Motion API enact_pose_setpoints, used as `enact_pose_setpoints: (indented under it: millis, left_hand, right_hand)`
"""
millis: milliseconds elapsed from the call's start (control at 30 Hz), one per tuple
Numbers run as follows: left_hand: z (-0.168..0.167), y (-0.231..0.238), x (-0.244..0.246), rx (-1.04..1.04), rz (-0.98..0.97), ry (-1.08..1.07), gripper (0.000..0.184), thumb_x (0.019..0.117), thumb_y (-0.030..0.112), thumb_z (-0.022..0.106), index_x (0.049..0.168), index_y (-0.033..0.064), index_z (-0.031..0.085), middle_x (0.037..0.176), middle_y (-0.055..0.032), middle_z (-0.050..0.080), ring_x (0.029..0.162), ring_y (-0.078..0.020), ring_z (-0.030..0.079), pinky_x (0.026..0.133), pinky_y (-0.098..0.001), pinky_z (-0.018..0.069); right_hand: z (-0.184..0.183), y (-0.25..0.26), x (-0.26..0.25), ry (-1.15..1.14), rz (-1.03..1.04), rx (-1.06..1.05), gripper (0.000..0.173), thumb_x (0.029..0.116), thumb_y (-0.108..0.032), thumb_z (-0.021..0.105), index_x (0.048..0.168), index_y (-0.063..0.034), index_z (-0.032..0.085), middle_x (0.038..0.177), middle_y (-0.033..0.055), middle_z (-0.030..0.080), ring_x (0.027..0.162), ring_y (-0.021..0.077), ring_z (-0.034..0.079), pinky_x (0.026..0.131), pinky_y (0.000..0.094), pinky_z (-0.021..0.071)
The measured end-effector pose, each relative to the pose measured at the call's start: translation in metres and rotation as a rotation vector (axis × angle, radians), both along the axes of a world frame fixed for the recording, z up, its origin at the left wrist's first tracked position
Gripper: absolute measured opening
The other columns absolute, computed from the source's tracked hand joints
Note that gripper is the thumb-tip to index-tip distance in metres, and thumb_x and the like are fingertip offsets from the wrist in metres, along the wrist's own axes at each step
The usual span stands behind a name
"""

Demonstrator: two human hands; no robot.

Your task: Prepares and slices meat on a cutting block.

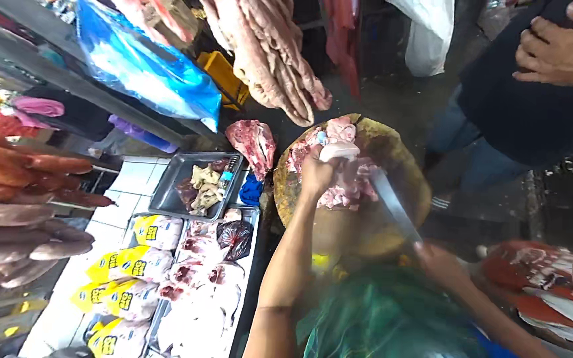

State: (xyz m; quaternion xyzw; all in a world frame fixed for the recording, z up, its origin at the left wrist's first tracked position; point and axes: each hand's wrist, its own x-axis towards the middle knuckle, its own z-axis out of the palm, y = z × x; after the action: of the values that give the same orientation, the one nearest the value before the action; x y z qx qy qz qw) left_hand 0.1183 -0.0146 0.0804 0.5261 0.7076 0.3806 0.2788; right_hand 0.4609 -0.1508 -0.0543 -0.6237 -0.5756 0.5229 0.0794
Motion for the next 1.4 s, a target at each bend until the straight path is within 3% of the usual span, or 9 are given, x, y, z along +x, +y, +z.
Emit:
enact_pose_setpoints:
  millis: [100,200,267,467,567,667,967,1133,1400]
  left_hand:
    - [0.036,-0.016,-0.034,-0.028,0.039,0.067,0.028,0.0908,0.02,0.071,0.114,0.0046,0.066,0.097,-0.0096,0.072,0.09,-0.0205,0.07,0.084,-0.0482,0.0587]
    - [0.039,-0.025,-0.06,-0.075,0.102,0.007,0.03,0.0912,0.022,0.07,0.116,0.0056,0.064,0.098,-0.0094,0.072,0.09,-0.0203,0.071,0.082,-0.0472,0.0591]
    - [0.027,-0.034,-0.073,-0.026,0.169,-0.142,0.035,0.0913,0.019,0.069,0.123,0.0033,0.063,0.102,-0.011,0.073,0.092,-0.0202,0.072,0.084,-0.0451,0.0605]
    - [-0.014,-0.088,-0.062,0.19,0.542,-0.695,0.04,0.1032,0.017,0.059,0.138,-0.0019,0.049,0.11,-0.0181,0.069,0.096,-0.0253,0.071,0.086,-0.0454,0.0606]
    - [-0.079,-0.134,-0.069,-0.235,0.616,-0.462,0.05,0.1037,0.037,0.061,0.131,-0.0056,0.057,0.106,-0.0203,0.07,0.09,-0.0273,0.071,0.081,-0.0477,0.0615]
    - [-0.141,-0.171,-0.09,-0.608,0.574,-0.083,0.042,0.0966,0.044,0.063,0.101,0.0029,0.072,0.097,-0.0208,0.072,0.093,-0.0373,0.07,0.082,-0.0634,0.0543]
    - [-0.13,-0.159,-0.145,-0.613,0.681,-0.103,0.054,0.0916,0.056,0.063,0.097,0.0033,0.072,0.098,-0.0219,0.071,0.098,-0.0403,0.069,0.083,-0.0659,0.0534]
    - [-0.144,-0.132,-0.139,-0.667,0.46,0.059,0.058,0.0821,0.056,0.075,0.11,0.005,0.073,0.121,-0.0249,0.066,0.111,-0.0432,0.065,0.089,-0.0674,0.0533]
    - [-0.16,-0.146,-0.168,-0.456,0.331,-0.266,0.059,0.0814,0.036,0.082,0.128,0.0068,0.061,0.108,-0.0182,0.071,0.103,-0.0337,0.069,0.09,-0.06,0.0553]
  right_hand:
    - [0.009,0.013,-0.017,-0.007,0.243,0.032,0.068,0.1007,-0.069,0.042,0.109,-0.0067,0.068,0.084,0.0144,0.066,0.078,0.0316,0.066,0.076,0.0586,0.0541]
    - [0.008,0.035,-0.053,0.033,0.393,-0.095,0.065,0.1012,-0.066,0.047,0.11,-0.0055,0.068,0.079,0.0112,0.064,0.068,0.0253,0.063,0.068,0.051,0.0551]
    - [0.008,0.05,-0.083,0.032,0.399,-0.19,0.064,0.1021,-0.066,0.045,0.11,-0.0056,0.066,0.074,0.0076,0.061,0.056,0.0189,0.058,0.057,0.0409,0.054]
    - [0.024,0.055,-0.122,0.014,0.194,-0.16,0.069,0.1069,-0.063,0.034,0.117,-0.0008,0.062,0.077,0.0122,0.062,0.054,0.0226,0.06,0.054,0.0431,0.0566]
    - [0.036,0.04,-0.108,0.004,0.142,-0.098,0.065,0.1083,-0.06,0.032,0.118,-0.0023,0.06,0.073,0.0103,0.059,0.053,0.0227,0.059,0.054,0.0436,0.0554]
    - [0.035,0.034,-0.102,-0.055,0.188,0.045,0.064,0.1081,-0.059,0.031,0.118,-0.0055,0.064,0.076,0.0109,0.063,0.061,0.0262,0.063,0.062,0.0509,0.0569]
    - [0.051,0.039,-0.208,0.324,0.337,0.708,0.052,0.1086,-0.045,0.04,0.102,-0.0011,0.066,0.07,0.0045,0.061,0.062,0.0154,0.063,0.06,0.0395,0.0573]
    - [0.016,0.044,-0.229,-0.347,0.607,0.234,0.068,0.1065,-0.062,0.03,0.124,-0.0055,0.064,0.104,0.0199,0.072,0.103,0.0373,0.071,0.09,0.059,0.0554]
    - [0.03,0.027,-0.193,-0.33,0.277,0.212,0.068,0.1075,-0.061,0.029,0.114,-0.0045,0.066,0.09,0.0186,0.068,0.089,0.0357,0.069,0.081,0.059,0.0539]
